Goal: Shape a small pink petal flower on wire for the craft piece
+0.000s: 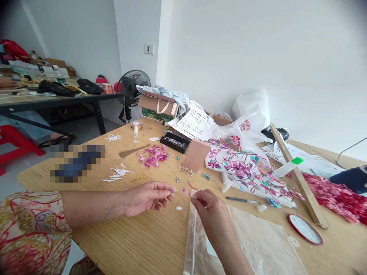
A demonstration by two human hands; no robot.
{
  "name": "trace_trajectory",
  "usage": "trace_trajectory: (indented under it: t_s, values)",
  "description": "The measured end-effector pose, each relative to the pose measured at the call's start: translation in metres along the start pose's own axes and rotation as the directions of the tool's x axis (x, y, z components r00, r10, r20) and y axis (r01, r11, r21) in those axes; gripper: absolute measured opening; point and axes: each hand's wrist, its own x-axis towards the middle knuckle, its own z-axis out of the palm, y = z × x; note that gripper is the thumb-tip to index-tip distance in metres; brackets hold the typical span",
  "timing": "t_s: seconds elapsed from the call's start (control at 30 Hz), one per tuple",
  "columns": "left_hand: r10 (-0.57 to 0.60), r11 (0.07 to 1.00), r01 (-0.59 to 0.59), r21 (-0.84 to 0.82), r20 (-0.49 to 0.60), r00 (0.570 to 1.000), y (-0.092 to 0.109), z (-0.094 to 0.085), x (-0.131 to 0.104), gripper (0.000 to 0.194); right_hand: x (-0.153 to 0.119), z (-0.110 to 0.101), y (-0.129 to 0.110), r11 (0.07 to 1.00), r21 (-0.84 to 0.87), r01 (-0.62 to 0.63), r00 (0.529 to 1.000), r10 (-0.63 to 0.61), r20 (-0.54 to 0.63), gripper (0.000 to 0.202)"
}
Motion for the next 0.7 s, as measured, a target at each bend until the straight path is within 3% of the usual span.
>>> trace_trajectory:
  t_s: [0.17, 0.37, 0.7]
  values:
    - [-0.03, 0.999, 0.027, 0.041, 0.074, 0.997, 0.0, -0.002, -0.002, 0.024, 0.019, -0.01, 0.026, 0.964, -0.246, -0.097, 0.995, 0.085, -0.061, 0.019]
    - [-0.07, 0.991, 0.055, 0.122, 0.124, 0.99, 0.0, -0.002, -0.005, 0.021, 0.046, -0.002, 0.05, 0.925, -0.351, -0.143, 0.99, 0.13, -0.06, 0.019]
    - [-0.103, 0.974, 0.081, 0.21, 0.098, 0.99, -0.002, -0.013, -0.006, 0.019, 0.067, 0.009, 0.072, 0.889, -0.421, -0.18, 0.982, 0.189, -0.02, 0.018]
